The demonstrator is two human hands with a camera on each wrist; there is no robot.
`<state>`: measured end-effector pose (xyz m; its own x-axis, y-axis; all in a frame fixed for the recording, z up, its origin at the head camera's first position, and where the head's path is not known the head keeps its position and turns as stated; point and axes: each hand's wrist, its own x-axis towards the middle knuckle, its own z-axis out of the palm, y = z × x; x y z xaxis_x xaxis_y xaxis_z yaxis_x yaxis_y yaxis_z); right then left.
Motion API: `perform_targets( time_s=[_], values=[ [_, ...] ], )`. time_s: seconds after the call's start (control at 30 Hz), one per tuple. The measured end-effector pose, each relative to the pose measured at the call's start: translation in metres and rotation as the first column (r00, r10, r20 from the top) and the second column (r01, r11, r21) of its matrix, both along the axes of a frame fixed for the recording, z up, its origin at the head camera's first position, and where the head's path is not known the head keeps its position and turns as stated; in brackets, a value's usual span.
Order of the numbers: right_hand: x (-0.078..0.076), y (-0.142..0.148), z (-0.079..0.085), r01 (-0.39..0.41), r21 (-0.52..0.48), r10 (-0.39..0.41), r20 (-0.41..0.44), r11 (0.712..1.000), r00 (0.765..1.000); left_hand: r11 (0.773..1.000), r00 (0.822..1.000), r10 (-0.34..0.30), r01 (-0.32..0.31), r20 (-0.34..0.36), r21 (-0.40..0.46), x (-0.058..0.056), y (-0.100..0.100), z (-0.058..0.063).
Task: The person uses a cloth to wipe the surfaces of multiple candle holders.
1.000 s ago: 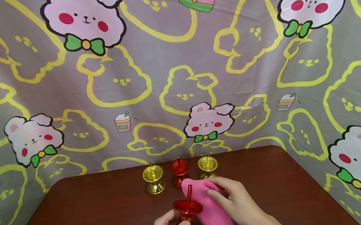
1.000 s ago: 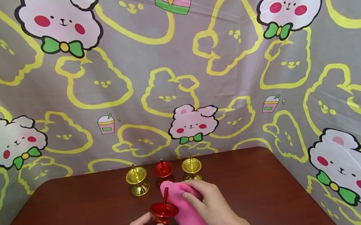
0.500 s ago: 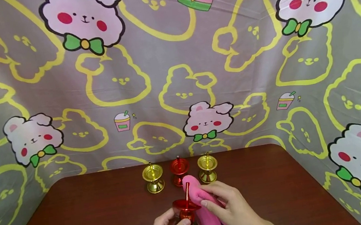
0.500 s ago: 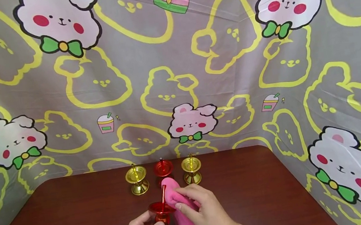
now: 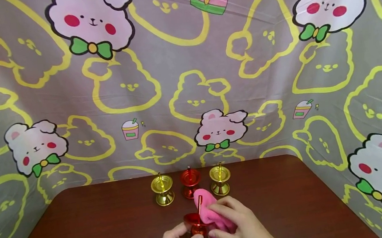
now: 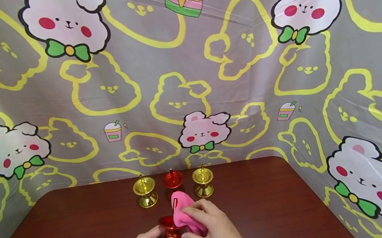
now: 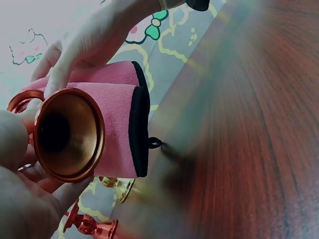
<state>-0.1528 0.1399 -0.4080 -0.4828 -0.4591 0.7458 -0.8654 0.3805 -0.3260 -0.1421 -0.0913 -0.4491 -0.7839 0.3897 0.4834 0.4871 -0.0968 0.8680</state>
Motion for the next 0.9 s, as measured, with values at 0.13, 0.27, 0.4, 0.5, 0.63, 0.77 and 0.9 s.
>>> perform_targets(
  time_s=[0.13,0.27,0.4,0.5,0.63,0.77,0.9],
  values=[
    [-0.001,-0.001,-0.004,0.039,0.025,-0.037,-0.060,0.999,0.998,0.999,0.999,0.028,-0.029,-0.036,-0.033,-0.001,0.002,-0.002],
    [-0.002,0.001,-0.007,0.047,0.080,-0.038,-0.114,0.996,0.993,0.997,0.996,0.033,-0.028,0.077,-0.065,0.002,0.002,-0.002],
    [-0.003,0.002,-0.007,0.026,0.136,-0.007,-0.141,0.990,0.990,0.997,0.994,0.014,-0.006,0.105,-0.072,0.002,0.003,-0.003],
    [-0.005,0.002,-0.006,0.018,0.162,0.008,-0.161,0.987,0.987,0.998,0.997,0.000,0.005,0.083,-0.061,0.002,0.004,-0.004],
    [-0.007,0.002,-0.004,0.026,0.196,0.011,-0.184,0.980,0.983,0.999,0.996,-0.002,0.006,0.094,-0.050,0.002,0.006,-0.006],
    [-0.007,0.002,-0.002,0.038,0.225,0.003,-0.180,0.974,0.984,0.996,0.998,0.049,-0.047,0.035,-0.079,0.001,0.006,-0.008],
    [-0.008,0.003,-0.002,0.048,0.247,-0.004,-0.179,0.968,0.984,0.987,0.988,0.118,-0.128,-0.101,-0.098,-0.003,0.009,-0.011]
  ],
)
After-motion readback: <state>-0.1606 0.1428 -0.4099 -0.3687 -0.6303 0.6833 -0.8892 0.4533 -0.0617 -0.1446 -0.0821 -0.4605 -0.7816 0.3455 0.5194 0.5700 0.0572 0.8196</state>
